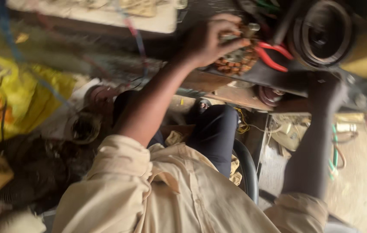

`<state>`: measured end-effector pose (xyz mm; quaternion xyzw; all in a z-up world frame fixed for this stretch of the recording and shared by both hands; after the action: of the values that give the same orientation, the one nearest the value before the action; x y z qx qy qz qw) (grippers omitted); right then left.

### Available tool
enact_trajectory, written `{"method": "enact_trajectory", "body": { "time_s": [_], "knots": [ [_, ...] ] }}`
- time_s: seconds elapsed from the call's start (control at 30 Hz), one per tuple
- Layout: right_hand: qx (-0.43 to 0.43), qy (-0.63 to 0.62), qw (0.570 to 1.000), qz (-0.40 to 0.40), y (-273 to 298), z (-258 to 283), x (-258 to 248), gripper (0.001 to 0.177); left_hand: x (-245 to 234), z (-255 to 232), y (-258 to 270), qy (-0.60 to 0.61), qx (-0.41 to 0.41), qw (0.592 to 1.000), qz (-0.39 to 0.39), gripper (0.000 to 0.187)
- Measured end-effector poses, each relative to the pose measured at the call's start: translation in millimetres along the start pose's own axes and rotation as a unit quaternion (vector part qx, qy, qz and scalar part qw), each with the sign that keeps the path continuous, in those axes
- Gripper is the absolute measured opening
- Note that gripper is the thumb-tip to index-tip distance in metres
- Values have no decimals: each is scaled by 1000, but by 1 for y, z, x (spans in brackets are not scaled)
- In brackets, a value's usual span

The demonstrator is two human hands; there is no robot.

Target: The person uses pliers to cut and adjust copper windings on a circular motor stator. They repeatedly reposition the stator and trim protruding wire ends while seated at a cluttered workbench.

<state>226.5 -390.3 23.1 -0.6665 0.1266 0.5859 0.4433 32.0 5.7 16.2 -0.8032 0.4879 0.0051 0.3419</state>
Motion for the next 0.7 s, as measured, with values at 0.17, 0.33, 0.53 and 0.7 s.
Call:
{"method": "enact_trajectory", "body": {
  "time_s": [0.17,0.33,0.53,0.7],
  "knots": [
    [-84,65,991,82,-8,-14,-5,11,4,3,0,25,-30,999,3,52],
    [-127,42,989,66,-4,-29,-3,14,3,2,1,35,-21,999,-8,53],
    [-56,41,995,-66,-2,4,-14,9,5,-2,-1,27,-31,999,4,52],
    [22,-307,941,-138,-19,135,-70,7,3,-2,-1,35,-34,999,6,54]
  ]
}}
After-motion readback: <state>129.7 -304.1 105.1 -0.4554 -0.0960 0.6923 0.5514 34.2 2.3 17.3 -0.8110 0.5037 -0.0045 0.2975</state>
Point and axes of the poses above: each hand's wrist, its own y-axis away from the middle knuckle, its own x-axis out of the palm, z = x × y, the point moved 3 cm from there along -y, towards the middle knuckle, and after that the axes turned 5 degrees about -x, right-handed, at the moved point
